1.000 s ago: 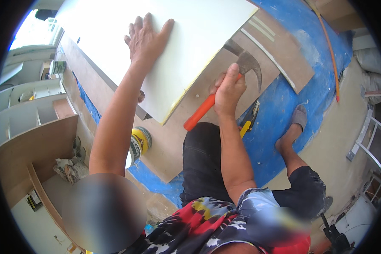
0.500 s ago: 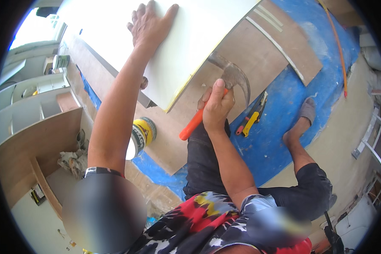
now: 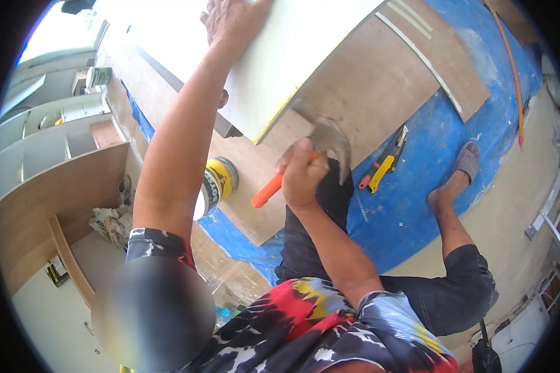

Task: The person kneels on the floor and applies a strip of edge banding to the edge of a white cabinet door. They use a hammer to tap the strip into place and a utility knife to trim the excess material flush with the door's edge.

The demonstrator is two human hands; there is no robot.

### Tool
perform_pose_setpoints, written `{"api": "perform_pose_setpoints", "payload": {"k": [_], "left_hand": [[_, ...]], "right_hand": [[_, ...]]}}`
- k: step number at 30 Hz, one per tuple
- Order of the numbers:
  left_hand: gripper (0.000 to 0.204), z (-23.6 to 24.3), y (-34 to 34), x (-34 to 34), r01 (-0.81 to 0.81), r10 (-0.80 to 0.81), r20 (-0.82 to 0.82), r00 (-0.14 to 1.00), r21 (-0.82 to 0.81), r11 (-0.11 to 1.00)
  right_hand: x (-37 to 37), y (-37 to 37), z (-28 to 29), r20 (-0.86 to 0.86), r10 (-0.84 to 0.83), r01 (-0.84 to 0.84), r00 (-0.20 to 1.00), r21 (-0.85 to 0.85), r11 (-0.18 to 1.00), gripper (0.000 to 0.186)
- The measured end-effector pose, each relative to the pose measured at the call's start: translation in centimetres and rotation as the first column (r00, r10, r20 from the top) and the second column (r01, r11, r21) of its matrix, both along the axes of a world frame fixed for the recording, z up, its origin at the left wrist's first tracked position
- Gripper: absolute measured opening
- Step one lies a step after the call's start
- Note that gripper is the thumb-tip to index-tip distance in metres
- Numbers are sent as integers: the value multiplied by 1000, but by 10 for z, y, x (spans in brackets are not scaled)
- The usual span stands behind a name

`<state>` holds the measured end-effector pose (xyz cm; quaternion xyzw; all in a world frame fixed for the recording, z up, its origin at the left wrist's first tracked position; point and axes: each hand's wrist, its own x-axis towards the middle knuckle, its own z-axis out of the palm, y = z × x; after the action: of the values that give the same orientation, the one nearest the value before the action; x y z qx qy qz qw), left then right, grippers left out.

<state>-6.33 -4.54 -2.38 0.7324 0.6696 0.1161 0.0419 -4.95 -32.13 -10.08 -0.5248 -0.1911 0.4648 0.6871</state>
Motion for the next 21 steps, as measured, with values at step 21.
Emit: {"api": "perform_pose_setpoints", "payload": {"k": [21], "left_hand": [[82, 4, 0, 0, -13, 13, 6, 1000, 2, 1000]], "right_hand": [[3, 14, -5, -25, -76, 77, 997, 49, 996, 38]]}}
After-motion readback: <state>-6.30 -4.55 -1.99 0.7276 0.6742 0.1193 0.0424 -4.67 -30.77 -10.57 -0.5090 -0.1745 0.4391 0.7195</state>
